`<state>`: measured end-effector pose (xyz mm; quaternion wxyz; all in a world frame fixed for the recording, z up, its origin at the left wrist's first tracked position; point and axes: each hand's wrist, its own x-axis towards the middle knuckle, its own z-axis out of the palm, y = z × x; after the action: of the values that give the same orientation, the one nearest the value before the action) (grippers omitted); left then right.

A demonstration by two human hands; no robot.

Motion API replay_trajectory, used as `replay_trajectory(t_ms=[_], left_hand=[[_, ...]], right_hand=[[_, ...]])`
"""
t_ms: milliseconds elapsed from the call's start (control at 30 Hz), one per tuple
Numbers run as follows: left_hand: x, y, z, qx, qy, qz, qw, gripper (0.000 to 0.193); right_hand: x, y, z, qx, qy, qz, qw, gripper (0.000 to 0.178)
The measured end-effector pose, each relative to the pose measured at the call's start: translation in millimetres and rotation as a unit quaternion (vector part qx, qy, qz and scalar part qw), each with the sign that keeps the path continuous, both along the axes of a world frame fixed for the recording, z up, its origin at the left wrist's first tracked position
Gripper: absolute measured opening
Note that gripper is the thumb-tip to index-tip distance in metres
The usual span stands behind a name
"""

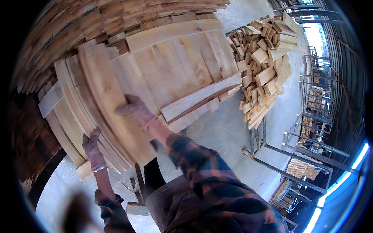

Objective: The person repeatedly picks up bundles of light-colored wooden planks from a pile on the floor and stacks them onto a metal rack. The worker wears gloves and a plaid shirt, handling the lumber with both hands to align and place the pieces on the rack.

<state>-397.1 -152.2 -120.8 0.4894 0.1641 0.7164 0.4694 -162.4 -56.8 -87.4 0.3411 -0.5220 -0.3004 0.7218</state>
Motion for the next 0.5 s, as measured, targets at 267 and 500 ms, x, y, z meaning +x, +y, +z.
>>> replay_trajectory(t_ms=[267, 500], left_hand=[[-58.4, -38.3, 34.7, -0.131, 0.361, -0.012, 0.923, 0.036], [-90.8, -36.2, 34.1, -0.056, 0.106, 0.023, 0.993, 0.042]], right_hand=[[58.2, -3.2, -29.2, -0.036, -0.07, -0.027, 0.997, 0.041], [73.7, 8.0, -45.4, 0.029, -0.124, 0.021, 0.992, 0.037]])
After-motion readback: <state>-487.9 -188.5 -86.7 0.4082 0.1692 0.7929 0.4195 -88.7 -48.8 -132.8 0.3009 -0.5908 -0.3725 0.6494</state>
